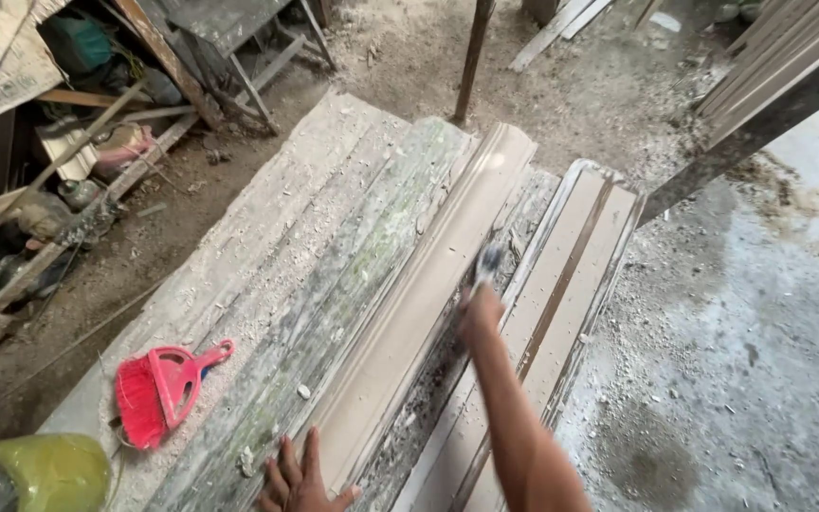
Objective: Trim and smooth the edges of decorative plaster molding using a scraper tool.
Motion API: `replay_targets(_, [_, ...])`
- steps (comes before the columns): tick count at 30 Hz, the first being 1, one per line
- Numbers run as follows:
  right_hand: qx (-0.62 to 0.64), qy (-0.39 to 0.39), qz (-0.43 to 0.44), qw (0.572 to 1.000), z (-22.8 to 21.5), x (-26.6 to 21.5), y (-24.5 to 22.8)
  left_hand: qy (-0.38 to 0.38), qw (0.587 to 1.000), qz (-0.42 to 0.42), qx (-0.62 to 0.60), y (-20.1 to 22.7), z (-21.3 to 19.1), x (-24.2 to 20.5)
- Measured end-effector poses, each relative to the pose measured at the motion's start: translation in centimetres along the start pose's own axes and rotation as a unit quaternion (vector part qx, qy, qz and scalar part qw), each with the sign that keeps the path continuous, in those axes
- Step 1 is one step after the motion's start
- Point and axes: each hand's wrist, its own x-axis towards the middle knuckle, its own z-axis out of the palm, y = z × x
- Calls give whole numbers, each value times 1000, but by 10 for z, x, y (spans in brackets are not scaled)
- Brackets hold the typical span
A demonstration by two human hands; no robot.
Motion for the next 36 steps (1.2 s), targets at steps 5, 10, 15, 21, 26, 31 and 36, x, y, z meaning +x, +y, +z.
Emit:
replay_targets(5, [24,-66,-19,997,40,75,-96,-6,998,-23,51,8,0,-8])
replay_targets(10, [54,-102,-53,992,-14,88,-57,499,821,86,264,-73,129,96])
replay_targets(15, [-165,-149,-143,964,-39,10,-64,98,972,-107,186,31,27,11])
replay_targets(21, [-417,-64,-120,899,-14,-14,-52,22,998,-63,-13,152,-36,31])
replay_targets(26, [-528,-92,-113,837,-38,-18,-7,-36,993,-95,-52,165,-27,41])
replay_targets(31, [-576,-67,-223,783,25,120,-102,-20,996,-63,-52,157,-31,39])
replay_targets(36, [-590,-89,-256,761,-28,76,-33,-13,998,-27,-56,144,-12,53])
